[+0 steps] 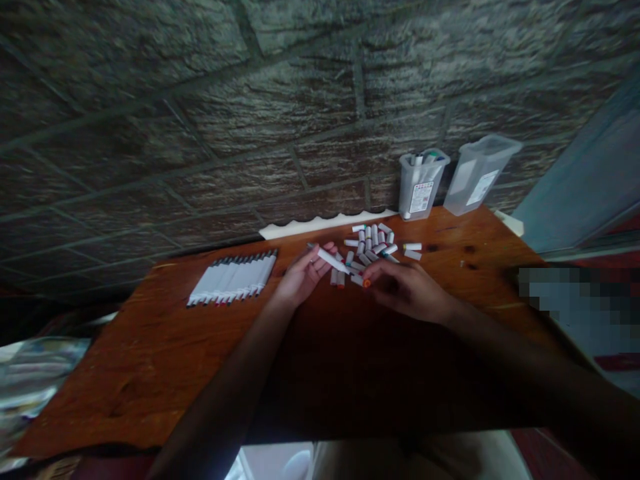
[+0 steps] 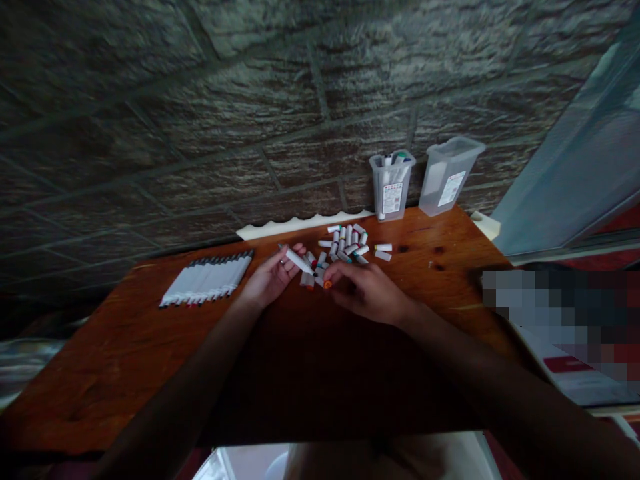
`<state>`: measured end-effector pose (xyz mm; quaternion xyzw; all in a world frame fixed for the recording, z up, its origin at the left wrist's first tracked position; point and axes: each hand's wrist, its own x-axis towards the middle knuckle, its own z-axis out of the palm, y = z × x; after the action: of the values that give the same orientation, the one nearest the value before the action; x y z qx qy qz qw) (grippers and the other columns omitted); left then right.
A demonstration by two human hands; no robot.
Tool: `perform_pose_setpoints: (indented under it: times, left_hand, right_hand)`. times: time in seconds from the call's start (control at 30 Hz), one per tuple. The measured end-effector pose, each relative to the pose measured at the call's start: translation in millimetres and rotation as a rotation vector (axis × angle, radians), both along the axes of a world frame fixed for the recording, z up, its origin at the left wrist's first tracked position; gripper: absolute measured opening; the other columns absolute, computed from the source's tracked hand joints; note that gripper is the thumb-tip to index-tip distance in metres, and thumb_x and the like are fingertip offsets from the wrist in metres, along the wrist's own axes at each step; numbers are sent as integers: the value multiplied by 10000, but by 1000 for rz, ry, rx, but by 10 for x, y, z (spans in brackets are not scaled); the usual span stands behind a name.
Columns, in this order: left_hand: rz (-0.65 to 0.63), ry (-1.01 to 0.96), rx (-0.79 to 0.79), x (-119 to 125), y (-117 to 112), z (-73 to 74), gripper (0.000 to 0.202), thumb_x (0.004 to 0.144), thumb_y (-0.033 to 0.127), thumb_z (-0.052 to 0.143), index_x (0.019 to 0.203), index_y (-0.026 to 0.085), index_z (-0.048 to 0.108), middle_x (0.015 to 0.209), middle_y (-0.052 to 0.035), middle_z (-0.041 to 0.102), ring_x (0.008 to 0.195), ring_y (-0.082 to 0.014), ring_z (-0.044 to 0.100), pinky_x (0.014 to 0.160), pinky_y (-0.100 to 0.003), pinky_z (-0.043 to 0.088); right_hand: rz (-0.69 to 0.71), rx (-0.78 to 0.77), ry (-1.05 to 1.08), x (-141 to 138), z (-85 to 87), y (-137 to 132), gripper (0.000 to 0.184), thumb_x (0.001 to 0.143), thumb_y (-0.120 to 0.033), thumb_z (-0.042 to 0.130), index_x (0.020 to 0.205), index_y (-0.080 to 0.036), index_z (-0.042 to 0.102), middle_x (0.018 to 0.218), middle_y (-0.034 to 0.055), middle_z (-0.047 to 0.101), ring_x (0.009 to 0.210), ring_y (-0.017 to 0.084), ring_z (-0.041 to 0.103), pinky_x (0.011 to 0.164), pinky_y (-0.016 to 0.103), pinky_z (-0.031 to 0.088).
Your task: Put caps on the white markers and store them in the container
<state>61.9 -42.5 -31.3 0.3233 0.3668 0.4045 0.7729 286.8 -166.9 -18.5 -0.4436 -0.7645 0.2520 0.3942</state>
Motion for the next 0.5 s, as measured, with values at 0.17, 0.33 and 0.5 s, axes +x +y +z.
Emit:
perform_pose_setpoints:
  times: [0.17,0.33,0.5]
  left_hand:
    - [23,20,-24,17,-11,27,202,985,194,580,1082,109,735,1134,-102,752,1018,-173,735,1055,-331,533]
    - [34,5,-36,22,-9,31,197,997,189,559,1023,103,734,1087,-97,760,976,-154,738,1021,-307,548]
    - [43,-14,-39,28,-20,42,232,1015,193,542,1142,114,719,984,-76,769,941,-126,737,937,-248,572]
  right_hand:
    - [-24,14,0,11,-12,-6,203,903,-214,624,1106,-196,630,886,-2,707,655,55,609,570,150,451]
    - [-71,51,42,10,0,-1,192,883,-218,649,1070,-180,628,914,19,712,665,62,623,550,150,458]
    - [-47,46,78,-36,12,-20,190,883,-212,650,1067,-177,618,900,19,718,663,62,633,545,149,459]
